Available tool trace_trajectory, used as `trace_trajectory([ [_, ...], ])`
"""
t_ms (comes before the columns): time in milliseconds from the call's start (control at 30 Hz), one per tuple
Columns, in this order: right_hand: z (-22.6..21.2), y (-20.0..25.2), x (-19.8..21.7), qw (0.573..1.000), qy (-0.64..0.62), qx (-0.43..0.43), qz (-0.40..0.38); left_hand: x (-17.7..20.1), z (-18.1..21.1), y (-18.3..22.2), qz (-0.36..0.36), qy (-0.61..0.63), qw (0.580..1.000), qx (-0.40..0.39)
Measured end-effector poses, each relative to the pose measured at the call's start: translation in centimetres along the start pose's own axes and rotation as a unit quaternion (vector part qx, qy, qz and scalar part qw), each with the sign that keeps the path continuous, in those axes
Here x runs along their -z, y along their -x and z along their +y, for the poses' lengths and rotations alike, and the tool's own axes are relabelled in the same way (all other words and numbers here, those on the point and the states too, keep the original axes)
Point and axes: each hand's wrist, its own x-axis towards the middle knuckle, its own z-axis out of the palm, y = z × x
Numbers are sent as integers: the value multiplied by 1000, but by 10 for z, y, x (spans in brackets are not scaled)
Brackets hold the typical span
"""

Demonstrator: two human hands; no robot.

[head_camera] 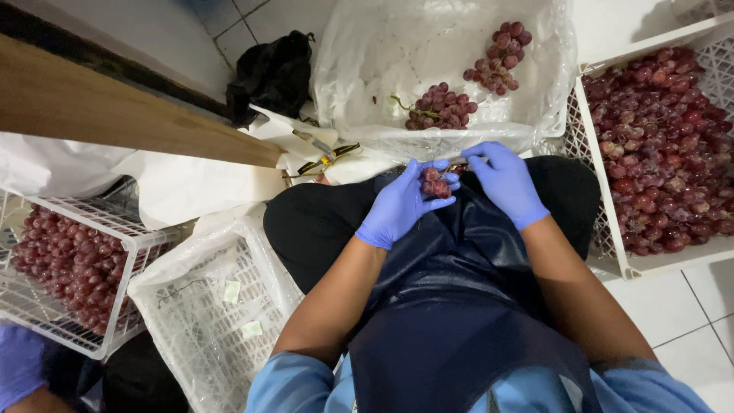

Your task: A person wearing gloves sorts red grapes by picking them from bunches and placing them into a plastic-lined crate.

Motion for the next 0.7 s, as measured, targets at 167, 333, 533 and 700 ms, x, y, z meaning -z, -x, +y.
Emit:
trace_trajectory([
  [167,-46,32,17,994,-100,40,35,9,-11,-20,-15,-18,1000,2],
  [333,-55,41,20,998,-58,25,-12,-17,-26,-25,-36,-60,997,35],
  [533,6,49,51,825,-558,-88,27,-62,-11,-5,-68,-167,981,70],
  [700,80,70,123,804,-545,-59,230,-21,33,-50,133,-622,731,-249],
])
